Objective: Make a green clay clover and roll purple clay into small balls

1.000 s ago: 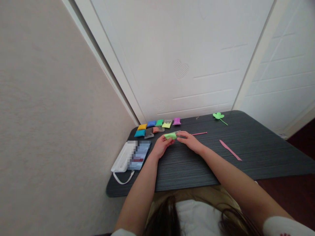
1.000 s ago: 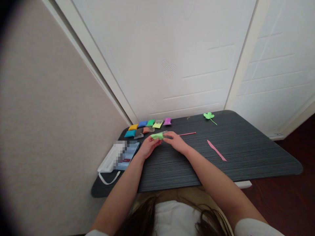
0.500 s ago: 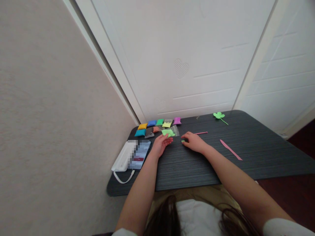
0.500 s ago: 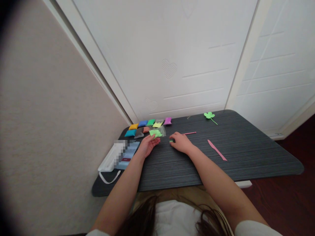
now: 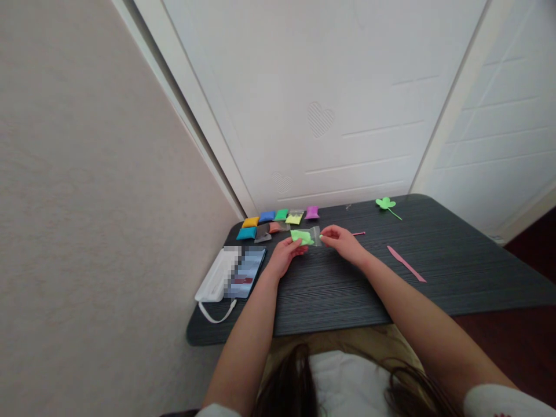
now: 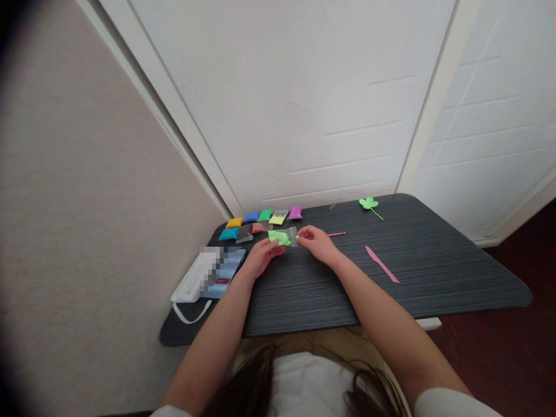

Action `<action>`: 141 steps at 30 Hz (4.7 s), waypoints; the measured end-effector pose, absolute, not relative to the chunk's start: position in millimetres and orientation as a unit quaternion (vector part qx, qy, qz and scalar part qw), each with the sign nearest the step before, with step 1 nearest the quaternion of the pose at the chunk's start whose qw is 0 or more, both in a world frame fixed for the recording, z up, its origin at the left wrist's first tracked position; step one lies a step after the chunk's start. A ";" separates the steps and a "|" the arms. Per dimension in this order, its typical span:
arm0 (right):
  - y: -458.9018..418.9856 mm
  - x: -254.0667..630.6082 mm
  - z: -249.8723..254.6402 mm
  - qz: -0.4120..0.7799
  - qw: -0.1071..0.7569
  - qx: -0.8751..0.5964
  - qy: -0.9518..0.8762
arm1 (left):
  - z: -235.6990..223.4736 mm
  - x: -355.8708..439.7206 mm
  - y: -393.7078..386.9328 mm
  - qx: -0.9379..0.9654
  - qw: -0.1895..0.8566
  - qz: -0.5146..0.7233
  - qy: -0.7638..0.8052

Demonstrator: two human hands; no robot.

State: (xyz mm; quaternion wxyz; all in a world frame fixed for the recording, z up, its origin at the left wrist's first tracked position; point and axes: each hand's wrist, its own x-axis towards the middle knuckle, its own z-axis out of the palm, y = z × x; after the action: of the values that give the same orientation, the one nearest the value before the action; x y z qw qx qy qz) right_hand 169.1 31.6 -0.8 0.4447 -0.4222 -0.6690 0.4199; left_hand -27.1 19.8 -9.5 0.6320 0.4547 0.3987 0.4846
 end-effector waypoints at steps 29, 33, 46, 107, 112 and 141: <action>21.2 162.9 2.8 0.517 0.466 -0.372 -0.614 | -12.9 -25.3 19.2 0.543 0.559 0.448 0.438; 23.5 160.0 -4.7 0.513 0.445 -0.375 -0.631 | -13.0 -26.5 19.7 0.545 0.560 0.446 0.436; 21.6 156.1 -7.3 0.431 0.460 -0.406 -0.662 | -10.9 -23.3 18.8 0.520 0.572 0.463 0.433; 18.0 156.6 -2.4 0.375 0.512 -0.421 -0.648 | 0.7 -22.1 9.5 0.438 0.669 0.482 0.358; 11.4 154.1 3.3 0.401 0.479 -0.384 -0.680 | 6.5 -26.0 5.1 0.402 0.772 0.382 0.311; 9.8 151.9 0.6 0.213 0.463 -0.399 -0.763 | 0.6 -18.2 4.6 0.690 0.353 0.416 0.476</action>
State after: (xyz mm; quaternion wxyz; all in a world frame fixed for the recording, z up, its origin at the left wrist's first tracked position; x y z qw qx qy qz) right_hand 151.9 9.8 0.6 0.4626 -0.3991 -0.7626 0.2125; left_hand -18.2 4.6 0.6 0.3534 0.6896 0.4757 0.4162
